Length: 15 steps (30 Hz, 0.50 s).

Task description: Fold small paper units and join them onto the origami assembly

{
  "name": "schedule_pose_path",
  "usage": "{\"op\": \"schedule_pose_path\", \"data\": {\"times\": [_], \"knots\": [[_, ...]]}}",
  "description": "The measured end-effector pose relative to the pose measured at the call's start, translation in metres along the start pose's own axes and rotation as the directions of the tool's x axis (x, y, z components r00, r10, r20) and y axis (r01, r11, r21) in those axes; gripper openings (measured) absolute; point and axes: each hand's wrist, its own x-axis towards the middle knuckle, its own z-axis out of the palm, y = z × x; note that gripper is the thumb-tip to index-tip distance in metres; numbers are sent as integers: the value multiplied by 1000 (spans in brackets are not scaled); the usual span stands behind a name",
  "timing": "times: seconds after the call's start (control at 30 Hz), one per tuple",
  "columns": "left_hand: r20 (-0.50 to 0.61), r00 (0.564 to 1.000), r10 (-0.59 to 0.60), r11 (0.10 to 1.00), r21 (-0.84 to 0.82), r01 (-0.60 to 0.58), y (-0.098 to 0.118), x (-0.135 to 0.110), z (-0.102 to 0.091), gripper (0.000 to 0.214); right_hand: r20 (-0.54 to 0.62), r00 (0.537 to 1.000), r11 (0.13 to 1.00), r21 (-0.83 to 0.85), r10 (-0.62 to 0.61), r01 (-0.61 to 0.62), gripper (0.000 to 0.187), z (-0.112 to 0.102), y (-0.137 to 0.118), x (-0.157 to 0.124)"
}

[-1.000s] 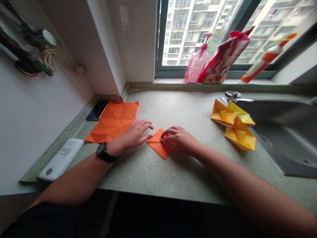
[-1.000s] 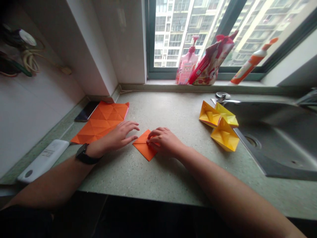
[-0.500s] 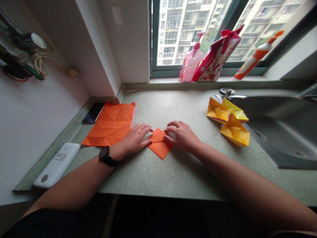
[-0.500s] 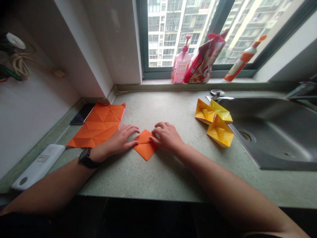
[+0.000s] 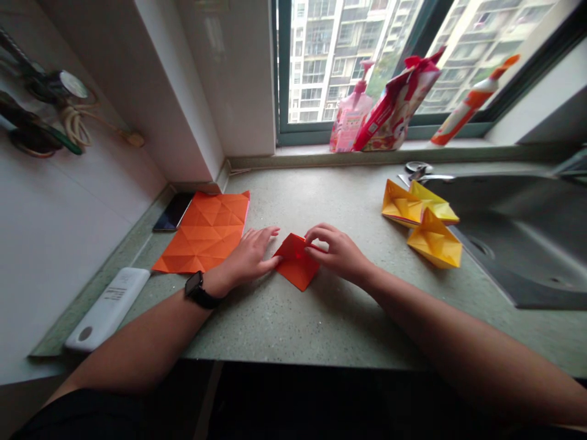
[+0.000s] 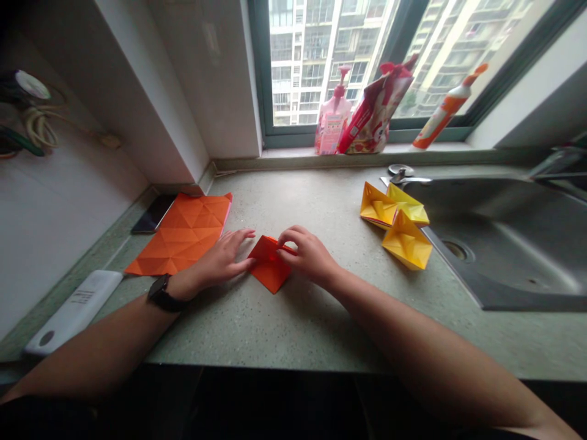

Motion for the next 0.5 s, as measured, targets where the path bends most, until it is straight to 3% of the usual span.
{"op": "schedule_pose_path", "data": {"times": [0.17,0.37,0.5], "knots": [[-88,995,34,988,-146,-47,6,1,-6,68,-139,975,984,-5,-176,177,6,-4,-12,-2],[-257,963,86,960,-238,-149,16,1,-11,69,-207,935,958,-83,-287,276,9,-4,-23,-7],[-351,921,171,941,-220,-258,21,0,-10,65,-294,897,943,-87,-331,320,27,-1,-22,-7]]}}
